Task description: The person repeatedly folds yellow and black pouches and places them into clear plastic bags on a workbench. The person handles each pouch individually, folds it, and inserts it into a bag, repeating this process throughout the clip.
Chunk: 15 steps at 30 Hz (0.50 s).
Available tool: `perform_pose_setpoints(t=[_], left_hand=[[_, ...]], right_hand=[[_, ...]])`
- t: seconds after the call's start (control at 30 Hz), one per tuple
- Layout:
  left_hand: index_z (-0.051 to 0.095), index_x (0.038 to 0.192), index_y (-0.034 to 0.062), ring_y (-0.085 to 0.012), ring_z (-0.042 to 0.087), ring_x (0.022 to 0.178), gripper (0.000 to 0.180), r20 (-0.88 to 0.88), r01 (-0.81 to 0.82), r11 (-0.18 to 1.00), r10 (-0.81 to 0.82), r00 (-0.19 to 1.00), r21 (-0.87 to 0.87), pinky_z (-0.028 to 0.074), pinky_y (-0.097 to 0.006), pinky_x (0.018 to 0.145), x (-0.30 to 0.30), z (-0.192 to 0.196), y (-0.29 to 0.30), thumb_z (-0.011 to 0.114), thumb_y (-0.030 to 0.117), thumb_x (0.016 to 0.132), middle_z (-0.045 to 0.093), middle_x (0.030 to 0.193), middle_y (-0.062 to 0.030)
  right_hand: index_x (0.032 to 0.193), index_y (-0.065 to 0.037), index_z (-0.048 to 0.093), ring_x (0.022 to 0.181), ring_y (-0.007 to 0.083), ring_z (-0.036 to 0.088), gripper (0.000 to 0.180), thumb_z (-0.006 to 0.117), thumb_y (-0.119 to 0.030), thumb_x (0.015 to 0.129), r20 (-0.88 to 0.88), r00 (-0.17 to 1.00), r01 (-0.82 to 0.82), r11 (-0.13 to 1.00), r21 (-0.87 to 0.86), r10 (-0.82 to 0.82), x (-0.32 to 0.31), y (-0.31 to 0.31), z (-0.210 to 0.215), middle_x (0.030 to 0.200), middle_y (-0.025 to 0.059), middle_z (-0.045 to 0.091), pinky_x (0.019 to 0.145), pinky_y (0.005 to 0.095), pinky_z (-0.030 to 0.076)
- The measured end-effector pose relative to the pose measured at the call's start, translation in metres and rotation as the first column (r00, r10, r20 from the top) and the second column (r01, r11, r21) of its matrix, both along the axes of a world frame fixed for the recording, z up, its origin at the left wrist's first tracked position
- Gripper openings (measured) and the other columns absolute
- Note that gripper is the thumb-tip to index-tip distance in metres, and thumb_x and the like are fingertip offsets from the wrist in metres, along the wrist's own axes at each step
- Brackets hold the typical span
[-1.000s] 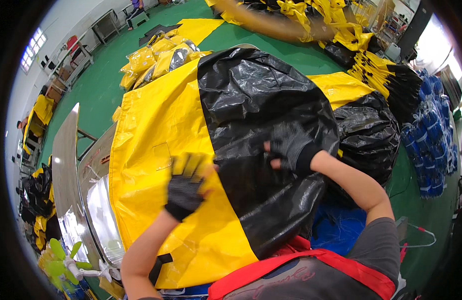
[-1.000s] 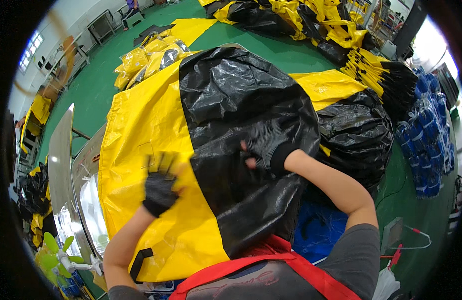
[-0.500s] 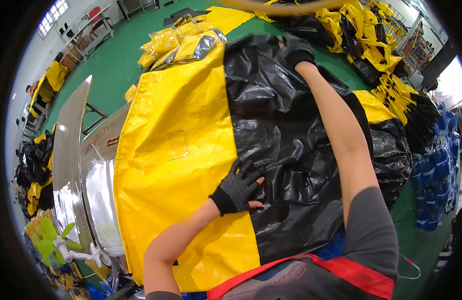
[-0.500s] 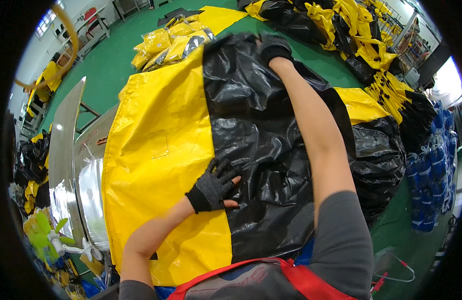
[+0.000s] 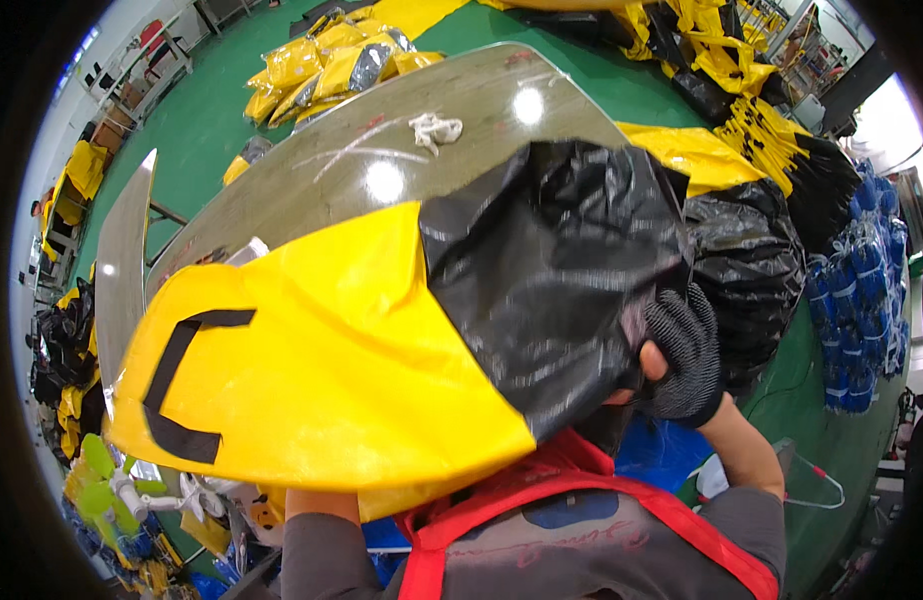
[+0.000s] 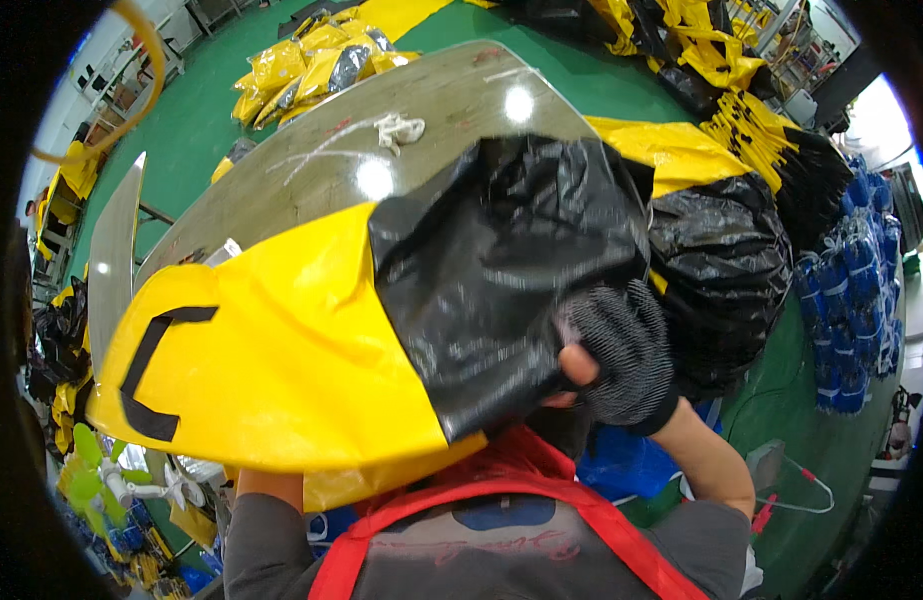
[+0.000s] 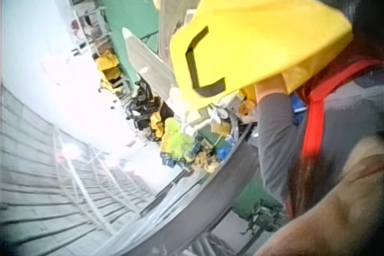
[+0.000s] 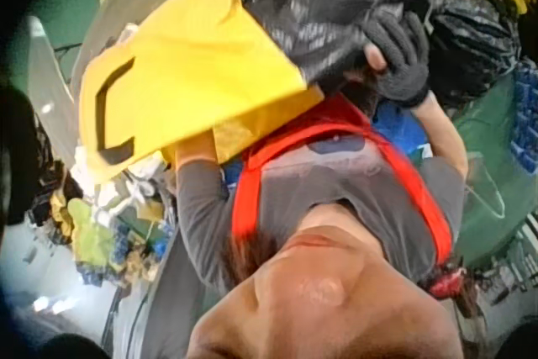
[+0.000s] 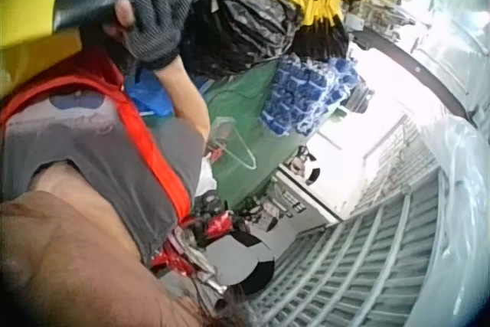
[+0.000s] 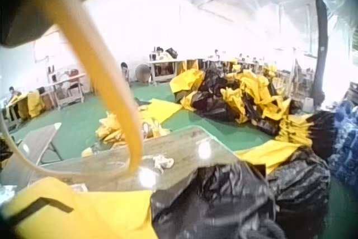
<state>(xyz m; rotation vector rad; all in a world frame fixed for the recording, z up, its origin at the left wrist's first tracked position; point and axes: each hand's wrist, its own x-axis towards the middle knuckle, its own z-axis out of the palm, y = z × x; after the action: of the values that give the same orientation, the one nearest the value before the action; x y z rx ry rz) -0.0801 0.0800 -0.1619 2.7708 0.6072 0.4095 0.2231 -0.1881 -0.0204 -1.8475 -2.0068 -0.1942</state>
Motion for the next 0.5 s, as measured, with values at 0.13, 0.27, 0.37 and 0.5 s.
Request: perform_pose_setpoints(t=[0.13, 0.27, 0.37, 0.5], left_hand=[[0.056, 0.119, 0.0092, -0.0288, 0.049, 0.112, 0.044, -0.041, -0.121, 0.988, 0.126, 0.991, 0.096, 0.036, -0.043, 0.097, -0.079, -0.008, 0.0, 0.06, 0.035, 0.085, 0.057, 0.118, -0.0127], [0.061, 0.113, 0.0087, -0.0265, 0.055, 0.105, 0.036, -0.098, -0.356, 0.909, 0.383, 0.919, 0.214, 0.041, -0.04, 0.093, -0.223, -0.023, 0.033, 0.059, 0.031, 0.085, 0.062, 0.111, -0.0115], [0.065, 0.108, 0.0083, -0.0247, 0.059, 0.1, 0.031, -0.155, -0.521, 0.807, 0.572, 0.805, 0.277, 0.045, -0.038, 0.09, -0.352, -0.04, 0.085, 0.059, 0.028, 0.085, 0.065, 0.105, -0.0105], [0.07, 0.102, 0.0078, -0.0224, 0.065, 0.094, 0.025, 0.034, -0.519, 0.718, 0.571, 0.82, 0.463, 0.051, -0.035, 0.086, -0.485, 0.027, 0.124, 0.059, 0.024, 0.086, 0.071, 0.098, -0.0093]], right_hand=[[0.114, -0.017, 0.066, 0.099, 0.0259, 0.057, 0.034, 0.062, -0.02, 0.081, 0.129, 0.987, -0.08, 0.992, -0.095, 0.092, -0.016, 0.024, -0.03, 0.095, 0.0052, 0.062, 0.104, 0.0523, 0.034], [0.104, -0.021, 0.07, 0.102, 0.0262, 0.056, 0.024, 0.062, -0.025, 0.082, 0.104, 0.966, -0.216, 0.96, -0.181, 0.237, 0.038, -0.001, -0.128, 0.097, 0.0056, 0.062, 0.107, 0.051, 0.032], [0.109, -0.023, 0.068, 0.112, 0.0283, 0.053, 0.026, 0.06, -0.023, 0.084, 0.031, 0.981, -0.17, 0.925, -0.34, 0.191, 0.04, -0.005, -0.15, 0.105, 0.0091, 0.062, 0.112, 0.0512, 0.026], [0.118, -0.02, 0.064, 0.122, 0.0325, 0.046, 0.049, 0.069, -0.041, 0.075, -0.01, 0.918, -0.349, 0.795, -0.497, 0.397, 0.037, 0.024, -0.128, 0.117, 0.013, 0.059, 0.114, 0.0505, 0.017]])
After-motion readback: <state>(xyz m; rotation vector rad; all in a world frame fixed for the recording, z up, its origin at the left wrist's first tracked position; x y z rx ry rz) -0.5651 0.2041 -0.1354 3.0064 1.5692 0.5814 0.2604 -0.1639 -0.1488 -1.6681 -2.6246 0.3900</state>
